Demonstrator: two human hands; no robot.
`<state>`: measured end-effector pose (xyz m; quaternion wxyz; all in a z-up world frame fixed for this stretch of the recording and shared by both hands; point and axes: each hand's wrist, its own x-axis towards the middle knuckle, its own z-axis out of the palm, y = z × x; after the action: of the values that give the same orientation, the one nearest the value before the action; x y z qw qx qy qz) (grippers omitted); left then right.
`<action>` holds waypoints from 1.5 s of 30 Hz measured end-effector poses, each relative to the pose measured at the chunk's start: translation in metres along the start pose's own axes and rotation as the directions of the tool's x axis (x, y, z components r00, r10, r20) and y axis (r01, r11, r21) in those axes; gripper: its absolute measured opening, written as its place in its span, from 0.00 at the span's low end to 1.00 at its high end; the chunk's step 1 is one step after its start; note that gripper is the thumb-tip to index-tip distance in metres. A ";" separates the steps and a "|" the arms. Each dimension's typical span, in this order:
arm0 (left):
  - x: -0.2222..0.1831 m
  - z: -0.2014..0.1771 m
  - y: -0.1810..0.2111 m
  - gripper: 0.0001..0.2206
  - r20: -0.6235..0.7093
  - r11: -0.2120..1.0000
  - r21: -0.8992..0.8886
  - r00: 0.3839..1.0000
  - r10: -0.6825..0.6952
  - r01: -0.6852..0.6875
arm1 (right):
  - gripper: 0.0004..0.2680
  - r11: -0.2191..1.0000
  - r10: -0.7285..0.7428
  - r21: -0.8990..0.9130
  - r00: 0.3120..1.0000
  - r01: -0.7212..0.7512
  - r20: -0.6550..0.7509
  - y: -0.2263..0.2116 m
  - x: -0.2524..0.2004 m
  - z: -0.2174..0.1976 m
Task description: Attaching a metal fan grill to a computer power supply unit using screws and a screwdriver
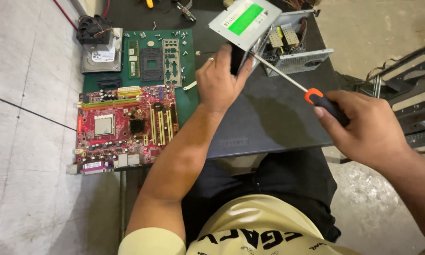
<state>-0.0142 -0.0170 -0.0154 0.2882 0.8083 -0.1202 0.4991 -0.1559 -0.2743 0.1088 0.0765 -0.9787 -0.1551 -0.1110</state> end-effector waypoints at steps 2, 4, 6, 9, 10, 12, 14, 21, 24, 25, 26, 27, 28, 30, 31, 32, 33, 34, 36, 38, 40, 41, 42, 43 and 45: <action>0.002 -0.001 0.003 0.20 0.028 1.000 -0.026 1.000 0.000 0.001 | 0.11 0.979 0.147 0.123 0.982 -0.162 0.120 -0.005 0.003 -0.007; 0.005 -0.005 0.007 0.21 0.022 0.998 -0.050 0.999 0.032 -0.031 | 0.08 0.818 0.360 0.352 0.882 -0.455 0.303 -0.014 0.006 -0.016; 0.001 0.002 0.010 0.20 0.010 0.999 -0.038 1.000 -0.017 0.017 | 0.10 0.624 0.323 0.576 0.846 -0.528 0.425 -0.009 0.003 -0.010; -0.002 0.005 0.010 0.21 -0.006 0.998 -0.037 0.998 -0.056 0.056 | 0.12 0.444 0.218 0.716 0.840 -0.539 0.497 -0.004 0.002 -0.010; -0.001 0.005 0.010 0.21 -0.011 0.998 -0.056 0.999 -0.042 0.042 | 0.12 0.519 0.188 0.707 0.871 -0.480 0.453 -0.003 0.001 -0.011; -0.003 0.004 0.007 0.22 -0.009 1.000 -0.021 1.000 -0.008 0.008 | 0.12 0.531 0.191 0.681 0.854 -0.504 0.483 0.006 0.002 -0.008; -0.002 0.006 0.006 0.22 -0.007 1.000 0.011 1.000 0.029 -0.029 | 0.13 0.543 0.196 0.655 0.838 -0.525 0.509 0.020 0.002 -0.004; 0.019 -0.011 0.000 0.23 -0.024 0.948 -0.230 0.972 -0.233 0.221 | 0.08 0.958 0.169 0.160 0.921 -0.237 0.352 0.056 0.007 0.034; 0.028 -0.022 -0.001 0.19 0.043 0.843 -0.425 0.937 -0.346 0.330 | 0.11 0.998 0.012 0.060 0.949 -0.032 0.314 0.077 0.011 0.074; 0.030 -0.024 0.000 0.15 0.055 0.788 -0.495 0.919 -0.391 0.365 | 0.11 0.993 -0.114 0.061 0.954 0.101 0.276 0.088 0.011 0.089; 0.031 -0.027 0.002 0.15 0.058 0.785 -0.506 0.922 -0.383 0.358 | 0.11 0.994 -0.101 0.053 0.958 0.090 0.269 0.090 0.012 0.100; 0.031 -0.029 0.004 0.14 0.084 0.762 -0.533 0.919 -0.384 0.367 | 0.11 0.980 -0.198 0.051 0.959 0.192 0.201 0.092 0.014 0.111; 0.032 -0.030 0.006 0.14 0.113 0.738 -0.560 0.917 -0.383 0.377 | 0.11 0.956 -0.293 0.040 0.947 0.290 0.134 0.094 0.015 0.122; 0.029 -0.022 0.003 0.14 0.174 0.613 -0.696 0.916 -0.361 0.374 | 0.11 0.957 -0.289 0.036 0.951 0.287 0.106 0.082 0.022 0.128; 0.026 -0.019 0.002 0.15 0.230 0.472 -0.797 0.912 -0.339 0.376 | 0.11 0.954 -0.298 0.041 0.951 0.296 0.085 0.075 0.026 0.132; 0.025 -0.016 0.003 0.15 0.230 0.467 -0.798 0.909 -0.349 0.381 | 0.11 0.954 -0.301 0.038 0.949 0.298 0.095 0.071 0.026 0.131; 0.024 -0.013 0.003 0.16 0.280 0.408 -0.818 0.901 -0.333 0.405 | 0.11 0.962 -0.272 0.027 0.961 0.271 0.045 0.066 0.026 0.131; 0.024 -0.013 -0.001 0.16 0.321 0.359 -0.830 0.892 -0.318 0.427 | 0.12 0.967 -0.254 0.025 0.967 0.254 -0.008 0.058 0.032 0.133; 0.022 -0.014 -0.001 0.17 0.365 0.327 -0.822 0.872 -0.326 0.466 | 0.11 0.964 -0.257 0.058 0.964 0.261 -0.069 0.055 0.036 0.137; 0.021 -0.015 -0.002 0.18 0.412 0.289 -0.815 0.853 -0.321 0.502 | 0.11 0.962 -0.245 0.086 0.960 0.258 -0.135 0.054 0.041 0.138; 0.023 -0.016 -0.003 0.18 0.443 0.290 -0.807 0.852 -0.280 0.515 | 0.12 0.961 -0.230 0.089 0.935 0.262 -0.271 0.053 0.048 0.136; 0.022 -0.014 -0.002 0.18 0.442 0.289 -0.809 0.853 -0.277 0.512 | 0.12 0.962 -0.229 0.086 0.934 0.261 -0.274 0.055 0.049 0.133; 0.022 -0.012 -0.003 0.17 0.456 0.280 -0.795 0.835 -0.309 0.538 | 0.12 0.967 -0.208 0.113 0.965 0.227 -0.162 0.055 0.051 0.132; 0.023 -0.010 -0.004 0.16 0.470 0.270 -0.781 0.815 -0.341 0.563 | 0.13 0.972 -0.186 0.136 0.981 0.191 -0.046 0.056 0.054 0.131; 0.029 -0.011 0.002 0.14 0.434 0.236 -0.814 0.825 -0.361 0.531 | 0.12 0.960 -0.217 0.161 0.971 0.231 -0.098 0.058 0.055 0.141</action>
<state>-0.0096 -0.0094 0.0146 0.8017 0.5473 -0.1595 0.1799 -0.0596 -0.2869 -0.0207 0.1536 -0.9393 -0.2708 -0.1441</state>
